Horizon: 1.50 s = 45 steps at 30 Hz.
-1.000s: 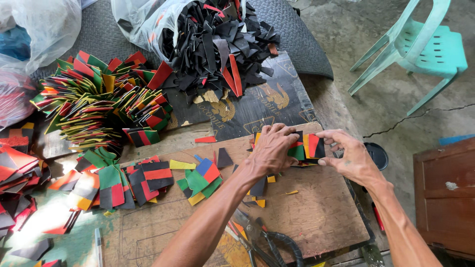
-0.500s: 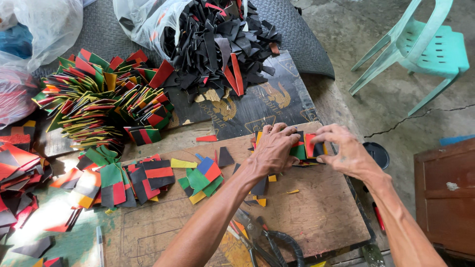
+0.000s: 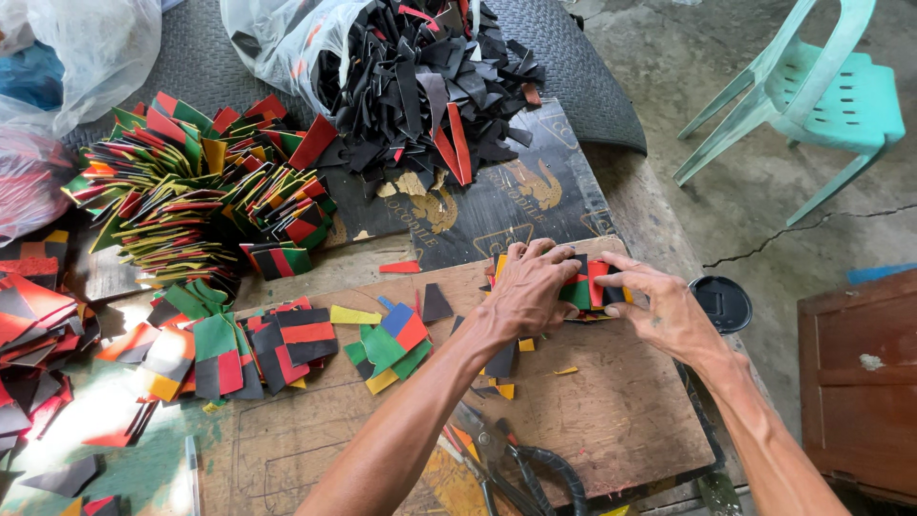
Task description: The person assembles small multicolored geometric tiles by hand, arranging and pressing them together on a wooden work surface. They use a wooden block to press the pieces and occasionally trim edges with shears, stacking completed units on the table.
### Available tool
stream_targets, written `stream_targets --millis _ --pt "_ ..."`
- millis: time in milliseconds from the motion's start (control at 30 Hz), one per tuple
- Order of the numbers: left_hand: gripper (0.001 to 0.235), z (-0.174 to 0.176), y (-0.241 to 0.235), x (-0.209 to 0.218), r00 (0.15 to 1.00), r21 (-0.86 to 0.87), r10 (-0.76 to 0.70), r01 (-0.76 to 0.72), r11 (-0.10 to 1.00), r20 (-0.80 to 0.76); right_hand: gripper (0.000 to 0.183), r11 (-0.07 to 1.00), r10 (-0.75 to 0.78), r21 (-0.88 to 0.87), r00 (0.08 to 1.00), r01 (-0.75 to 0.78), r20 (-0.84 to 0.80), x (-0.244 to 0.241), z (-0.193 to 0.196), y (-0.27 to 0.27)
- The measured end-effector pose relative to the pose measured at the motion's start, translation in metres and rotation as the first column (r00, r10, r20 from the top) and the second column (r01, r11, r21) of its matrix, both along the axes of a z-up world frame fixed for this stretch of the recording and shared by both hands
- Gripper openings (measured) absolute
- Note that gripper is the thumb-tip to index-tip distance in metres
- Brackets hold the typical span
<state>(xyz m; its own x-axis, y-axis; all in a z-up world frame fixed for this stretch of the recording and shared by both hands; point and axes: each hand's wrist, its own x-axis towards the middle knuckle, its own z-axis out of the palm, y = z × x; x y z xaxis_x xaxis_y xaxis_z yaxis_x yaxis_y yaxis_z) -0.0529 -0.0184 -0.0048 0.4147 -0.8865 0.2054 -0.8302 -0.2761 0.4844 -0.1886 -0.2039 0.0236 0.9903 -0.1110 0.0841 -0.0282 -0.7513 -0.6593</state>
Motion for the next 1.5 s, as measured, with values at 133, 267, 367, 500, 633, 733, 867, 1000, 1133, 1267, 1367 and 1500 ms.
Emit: stream_targets --millis 133,267,367,500,633,733,867,1000,1133,1267,1367,1500 --pt "0.066 0.001 0.001 0.0 1.0 0.024 0.012 -0.013 1.0 0.024 0.049 0.999 -0.031 0.024 0.999 0.032 -0.033 0.001 -0.003 0.002" --pt "0.063 0.007 0.0 -0.002 1.0 0.068 0.012 -0.014 0.998 0.019 0.05 0.998 -0.065 0.001 0.998 0.065 -0.02 0.001 -0.002 0.006" --pt "0.07 0.015 0.004 -0.004 0.999 -0.006 0.008 -0.008 1.0 0.041 0.05 0.998 -0.067 -0.008 0.998 0.067 -0.016 0.001 0.002 0.009" --pt "0.066 0.024 0.024 0.005 0.994 -0.268 0.102 -0.105 0.958 -0.028 0.053 0.991 -0.121 0.053 0.992 0.12 0.02 -0.005 0.008 0.007" --pt "0.035 0.028 0.061 0.021 0.927 -0.342 0.289 -0.359 0.868 -0.24 0.048 0.989 -0.144 0.048 0.984 0.14 0.103 -0.016 0.009 0.005" --pt "0.028 0.034 0.092 0.021 0.847 -0.272 0.357 -0.478 0.835 -0.393 0.045 0.986 -0.168 0.02 0.978 0.167 0.122 -0.017 0.009 0.011" --pt "0.026 0.04 0.132 -0.006 0.857 -0.29 0.352 -0.47 0.833 -0.378 0.047 0.991 -0.115 -0.052 0.98 0.124 0.161 -0.023 0.01 0.017" --pt "0.017 0.039 0.206 -0.06 0.601 -0.248 0.396 -0.716 0.653 -0.694 0.03 0.904 -0.406 0.037 0.83 0.425 0.382 -0.062 0.011 0.038" --pt "0.021 0.013 0.306 -0.138 0.275 -0.022 0.633 -0.926 0.377 -0.723 0.013 0.805 -0.562 0.375 0.792 0.459 0.239 -0.119 -0.025 0.112" --pt "0.019 -0.026 0.365 -0.198 0.443 -0.303 0.692 -0.896 0.324 -0.57 0.028 0.845 -0.533 0.103 0.842 0.524 0.083 -0.151 -0.056 0.2" --pt "0.02 -0.052 0.373 -0.222 0.211 -0.094 0.652 -0.973 0.209 -0.728 0.059 0.943 -0.272 -0.157 0.951 0.294 0.147 -0.155 -0.051 0.22" --pt "0.019 -0.048 0.339 -0.224 0.368 -0.163 0.637 -0.919 0.359 -0.678 0.071 0.95 -0.289 -0.133 0.956 0.281 -0.043 -0.149 -0.036 0.228"
